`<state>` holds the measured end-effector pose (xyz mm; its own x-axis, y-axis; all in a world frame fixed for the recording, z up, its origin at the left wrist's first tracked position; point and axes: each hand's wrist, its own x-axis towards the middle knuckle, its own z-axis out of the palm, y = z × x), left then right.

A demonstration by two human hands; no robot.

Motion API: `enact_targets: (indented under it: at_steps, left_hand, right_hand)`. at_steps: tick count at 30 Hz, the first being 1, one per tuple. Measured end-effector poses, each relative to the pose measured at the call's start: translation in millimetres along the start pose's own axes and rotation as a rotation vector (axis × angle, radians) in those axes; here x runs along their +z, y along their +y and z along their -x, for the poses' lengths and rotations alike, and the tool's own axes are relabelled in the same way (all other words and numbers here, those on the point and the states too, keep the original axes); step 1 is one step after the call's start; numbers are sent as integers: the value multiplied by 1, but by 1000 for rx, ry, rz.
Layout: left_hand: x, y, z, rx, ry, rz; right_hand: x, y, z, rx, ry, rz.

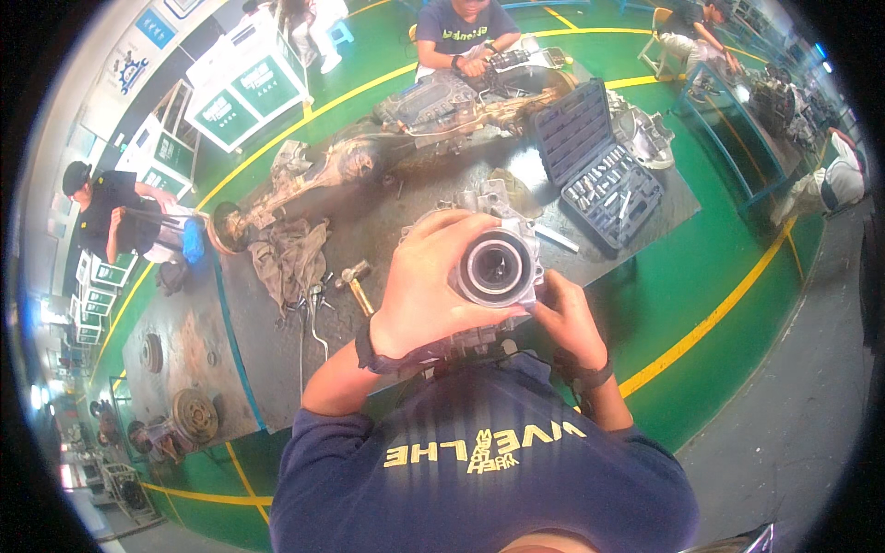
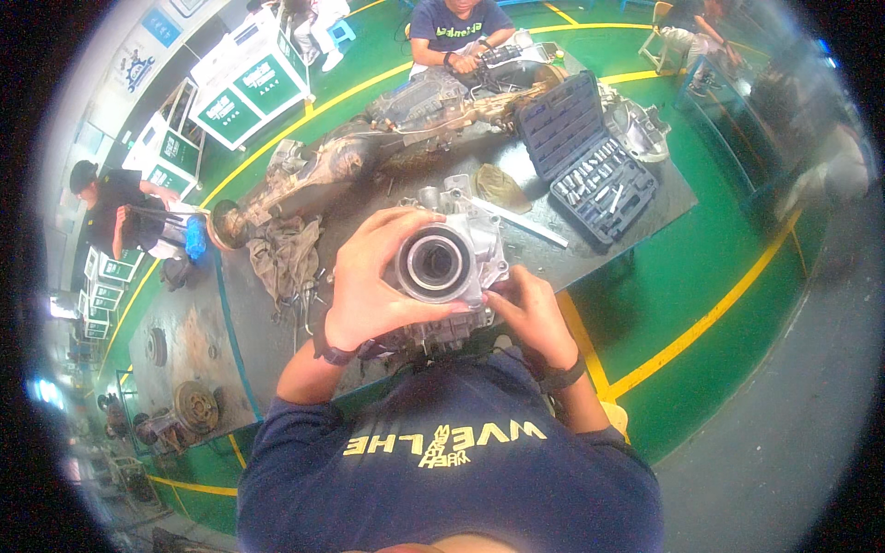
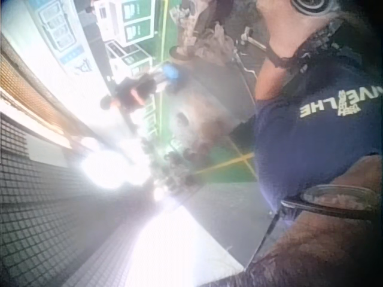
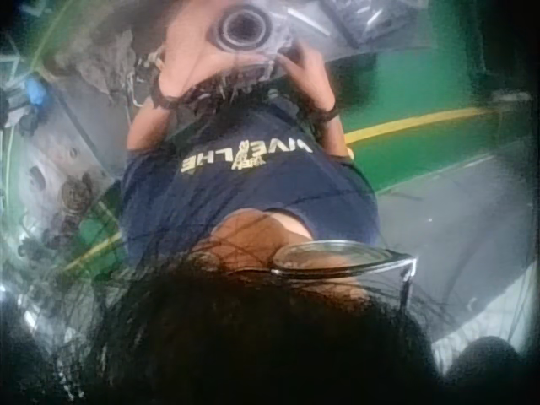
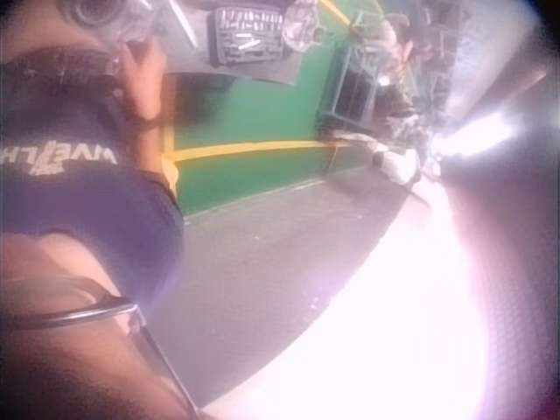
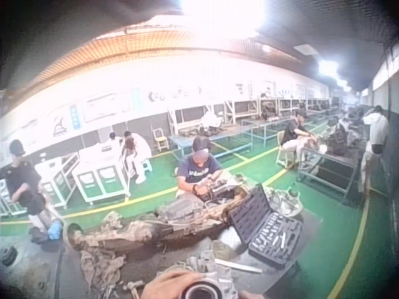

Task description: The person places a metal cover onto a gearbox housing with their hands. They use a socket wrench to tighten a bolt on the side of the housing and then tap the components with a hammer.

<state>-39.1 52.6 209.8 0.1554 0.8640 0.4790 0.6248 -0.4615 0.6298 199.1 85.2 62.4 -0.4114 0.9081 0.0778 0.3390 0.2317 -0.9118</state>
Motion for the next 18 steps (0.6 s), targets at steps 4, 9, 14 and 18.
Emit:
enact_targets:
  at_steps: [4, 9, 14, 18]
  left_hand:
    - [13, -5, -6, 52, -20, -35]
    - [18, -22, 2, -8, 17, -118]
    - [26, -28, 7, -88, -20, -61]
    - [29, -31, 7, -100, -21, -57]
  right_hand:
    - [19, 33, -7, -72, 36, -88]
    - [16, 23, -12, 62, -59, 14]
    - [13, 23, -9, 73, -170, 166]
    - [13, 28, -9, 74, -173, 270]
